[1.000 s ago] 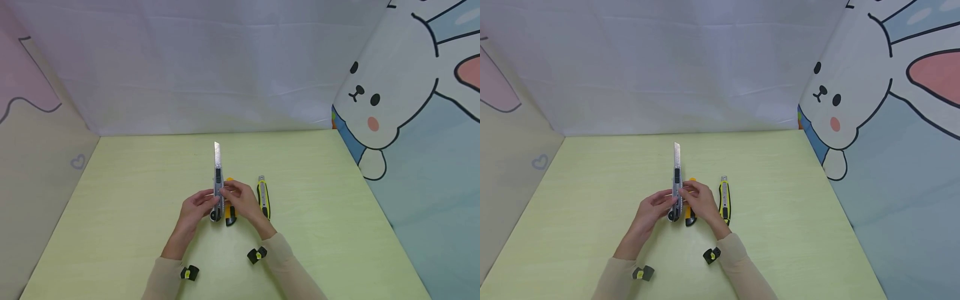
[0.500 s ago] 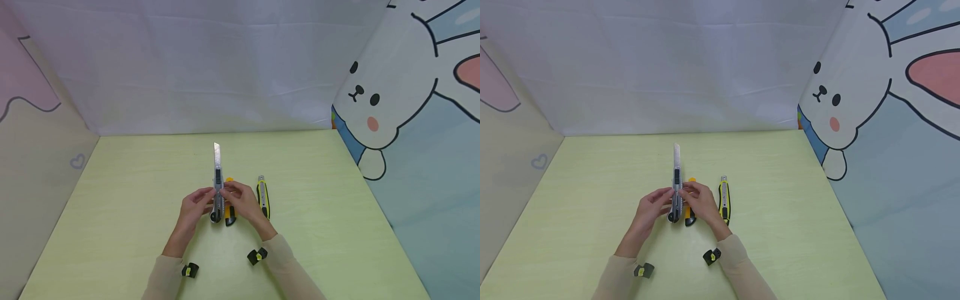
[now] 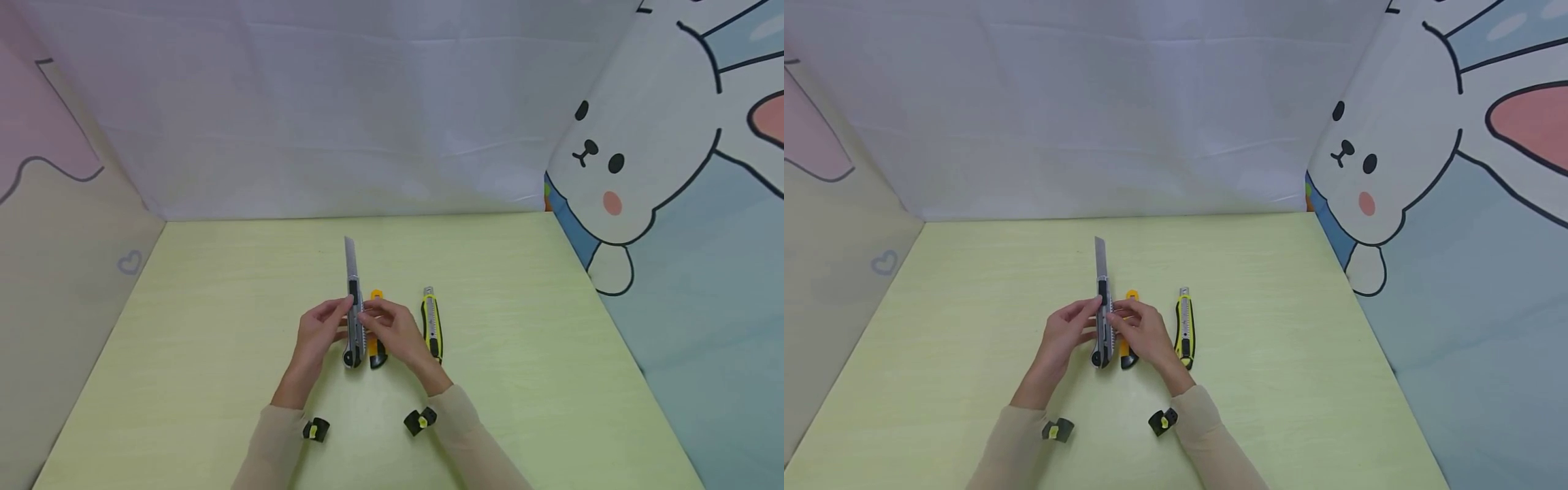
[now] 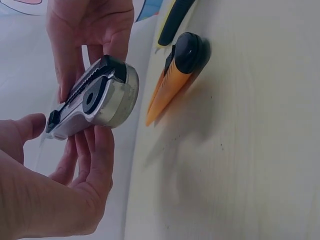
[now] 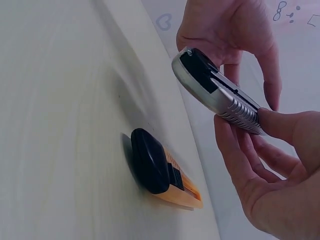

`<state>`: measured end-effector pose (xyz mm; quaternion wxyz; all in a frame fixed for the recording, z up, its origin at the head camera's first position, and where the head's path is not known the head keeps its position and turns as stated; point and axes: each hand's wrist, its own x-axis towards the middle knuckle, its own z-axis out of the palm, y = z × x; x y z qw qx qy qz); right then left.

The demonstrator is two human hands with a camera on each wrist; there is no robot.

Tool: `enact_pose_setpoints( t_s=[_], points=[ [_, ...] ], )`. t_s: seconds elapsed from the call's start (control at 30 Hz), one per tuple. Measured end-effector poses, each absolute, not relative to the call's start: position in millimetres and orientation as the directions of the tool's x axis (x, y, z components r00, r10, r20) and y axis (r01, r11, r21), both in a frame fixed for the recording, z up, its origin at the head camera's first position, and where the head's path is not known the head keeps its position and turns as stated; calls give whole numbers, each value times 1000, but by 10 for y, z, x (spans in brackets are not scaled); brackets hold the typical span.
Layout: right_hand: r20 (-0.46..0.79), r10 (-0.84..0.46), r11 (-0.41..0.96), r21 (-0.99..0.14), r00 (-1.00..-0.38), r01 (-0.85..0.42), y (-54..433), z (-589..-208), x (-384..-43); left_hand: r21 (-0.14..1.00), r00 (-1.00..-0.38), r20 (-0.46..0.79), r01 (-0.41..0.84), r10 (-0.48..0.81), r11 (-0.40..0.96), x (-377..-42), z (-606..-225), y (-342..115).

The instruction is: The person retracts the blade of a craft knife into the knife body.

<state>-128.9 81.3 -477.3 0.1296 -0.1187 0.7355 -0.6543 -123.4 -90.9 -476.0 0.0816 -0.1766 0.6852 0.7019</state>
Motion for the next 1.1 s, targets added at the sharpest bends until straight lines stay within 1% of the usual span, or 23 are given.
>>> enact_pose_setpoints(
  t_s=[0.37, 0.73, 1.1],
  points=[
    [-34, -354, 109, -994, -935, -5, 820, -4815, -1300, 929, -912, -369, -368, -181, -40, -1255, -4713, -854],
    [-21, -351, 70, -998, -936, -4, 818, -4827, -1307, 936, -916, -341, -351, -212, 10, -1284, -4687, -810],
    [-43, -310, 53, -998, -950, 28, 797, -4832, -1285, 945, -928, -316, -326, -199, 20, -1281, -4680, -801]
  ],
)
